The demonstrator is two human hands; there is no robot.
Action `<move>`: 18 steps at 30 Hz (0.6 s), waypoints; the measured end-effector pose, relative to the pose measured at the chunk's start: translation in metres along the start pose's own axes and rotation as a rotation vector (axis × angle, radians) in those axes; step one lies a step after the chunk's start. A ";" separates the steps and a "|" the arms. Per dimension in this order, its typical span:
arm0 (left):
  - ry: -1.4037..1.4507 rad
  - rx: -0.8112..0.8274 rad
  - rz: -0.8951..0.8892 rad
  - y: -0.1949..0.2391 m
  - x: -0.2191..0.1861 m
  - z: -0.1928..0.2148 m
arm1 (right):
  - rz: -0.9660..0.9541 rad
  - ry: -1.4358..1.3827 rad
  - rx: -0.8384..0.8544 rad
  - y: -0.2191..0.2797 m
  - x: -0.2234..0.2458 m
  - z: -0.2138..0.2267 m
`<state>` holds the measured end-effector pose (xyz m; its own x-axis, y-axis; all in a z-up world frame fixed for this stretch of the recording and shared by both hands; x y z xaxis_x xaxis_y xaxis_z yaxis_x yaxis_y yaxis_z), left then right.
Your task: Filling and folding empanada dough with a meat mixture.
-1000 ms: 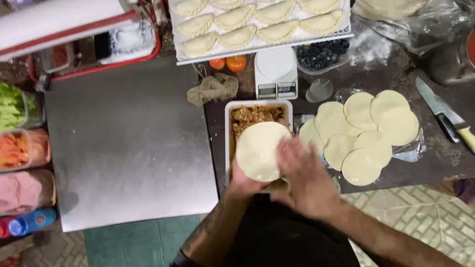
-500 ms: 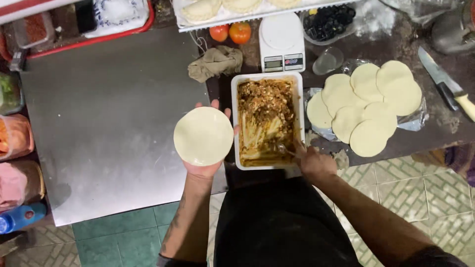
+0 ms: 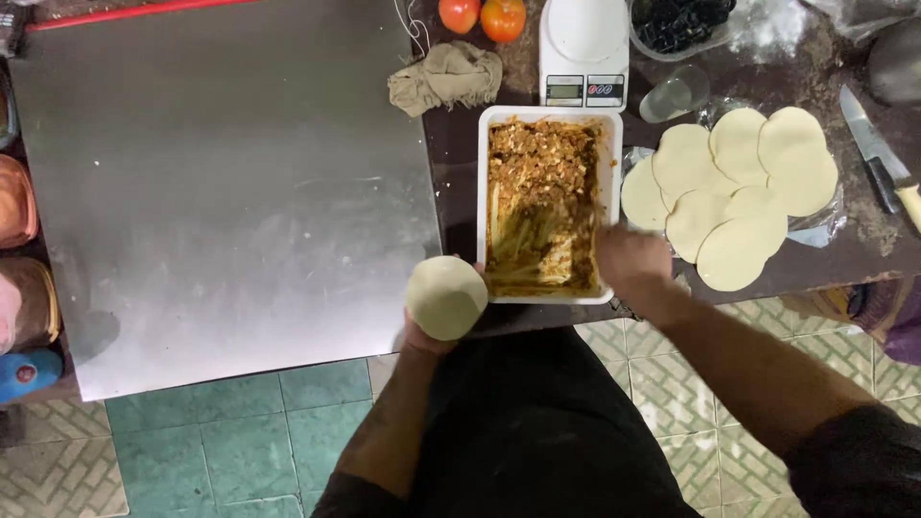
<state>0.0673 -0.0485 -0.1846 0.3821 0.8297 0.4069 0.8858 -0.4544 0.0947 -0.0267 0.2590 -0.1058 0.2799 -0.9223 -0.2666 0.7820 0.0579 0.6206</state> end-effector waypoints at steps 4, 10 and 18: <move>-0.318 0.013 -0.027 0.002 -0.003 0.023 | 0.033 -0.050 0.360 0.047 0.024 -0.004; -0.341 -0.081 -0.006 -0.005 -0.009 0.027 | -0.070 -0.238 0.582 0.066 0.043 0.019; -0.313 0.073 0.001 -0.003 -0.013 0.035 | 0.165 -0.514 0.508 0.009 0.107 -0.023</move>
<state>0.0690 -0.0469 -0.2216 0.4356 0.8938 0.1066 0.8975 -0.4403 0.0245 0.0230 0.1694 -0.1455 -0.0223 -0.9866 0.1617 0.3631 0.1427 0.9208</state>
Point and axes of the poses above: each hand's wrist, its own y-axis away from the middle knuckle, its own z-axis out of the back of the hand, x = y × z, the point moved 3 cm from there along -y, towards the middle knuckle, and after that the axes turned 13 degrees about x, right-handed, at the moved point
